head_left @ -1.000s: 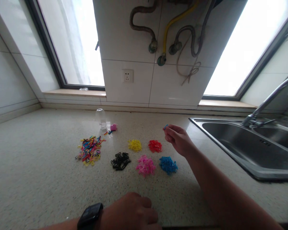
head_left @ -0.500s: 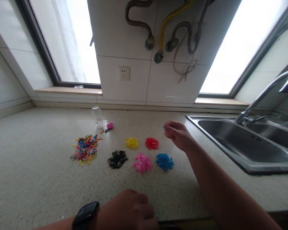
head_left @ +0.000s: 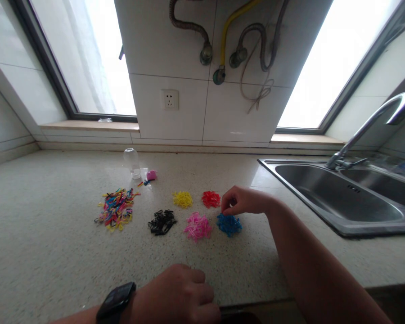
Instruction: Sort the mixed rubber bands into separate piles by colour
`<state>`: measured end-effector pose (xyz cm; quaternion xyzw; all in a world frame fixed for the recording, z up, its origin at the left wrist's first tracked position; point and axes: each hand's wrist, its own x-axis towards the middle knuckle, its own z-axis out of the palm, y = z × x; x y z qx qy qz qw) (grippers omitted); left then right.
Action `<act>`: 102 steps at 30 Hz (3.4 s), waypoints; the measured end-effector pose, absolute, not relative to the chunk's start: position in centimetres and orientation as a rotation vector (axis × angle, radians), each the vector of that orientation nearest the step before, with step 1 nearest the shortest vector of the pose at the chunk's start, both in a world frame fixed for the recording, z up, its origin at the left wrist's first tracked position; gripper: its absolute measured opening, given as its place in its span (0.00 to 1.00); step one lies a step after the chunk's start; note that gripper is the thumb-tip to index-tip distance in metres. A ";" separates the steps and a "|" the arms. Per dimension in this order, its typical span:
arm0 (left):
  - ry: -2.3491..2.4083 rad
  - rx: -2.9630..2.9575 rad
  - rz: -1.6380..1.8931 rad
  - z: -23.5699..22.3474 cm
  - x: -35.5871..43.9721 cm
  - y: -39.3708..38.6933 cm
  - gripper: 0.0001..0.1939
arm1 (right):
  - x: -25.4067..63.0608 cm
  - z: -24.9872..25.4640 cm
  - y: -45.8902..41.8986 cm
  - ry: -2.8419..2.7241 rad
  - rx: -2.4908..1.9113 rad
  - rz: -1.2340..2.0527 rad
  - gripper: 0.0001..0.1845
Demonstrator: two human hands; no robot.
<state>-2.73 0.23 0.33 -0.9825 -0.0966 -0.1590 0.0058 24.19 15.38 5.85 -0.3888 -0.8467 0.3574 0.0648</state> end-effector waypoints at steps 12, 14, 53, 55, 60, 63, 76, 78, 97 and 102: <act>-0.312 -3.083 -0.500 0.4 -2.7 0.2 0.11 | 24.3 6.3 15.2 -2.665 -1.203 1.092 0.10; -0.312 -3.086 -0.484 0.4 -2.8 0.2 0.11 | 24.1 6.4 15.1 -2.669 -1.205 1.082 0.10; -0.340 -3.140 -0.412 1.1 -2.8 0.3 0.10 | 26.5 1.9 19.9 -1.918 -1.610 0.655 0.29; -0.349 -3.180 -0.435 1.1 -2.9 0.3 0.08 | 26.5 2.0 19.9 -1.913 -1.618 0.671 0.29; -0.359 -3.421 -0.524 2.8 -4.0 1.0 0.05 | 26.7 1.9 20.0 -1.932 -1.615 0.702 0.28; -0.563 -3.459 -0.594 5.2 -5.7 2.5 0.11 | 26.8 1.8 20.2 -1.929 -1.605 0.727 0.28; -1.857 -2.640 -0.808 6.6 -24.4 14.7 0.19 | 27.1 1.5 20.9 -1.984 -1.598 0.706 0.28; -1.917 -2.613 -0.749 5.7 -26.6 15.3 0.19 | 27.0 1.5 20.8 -1.967 -1.606 0.718 0.28; -2.106 -2.587 -0.543 2.4 -29.8 16.2 0.22 | 26.8 1.8 20.9 -1.953 -1.640 0.712 0.28; -2.077 -2.575 -0.502 2.2 -30.0 16.2 0.18 | 27.2 1.2 21.5 -1.962 -1.634 0.711 0.29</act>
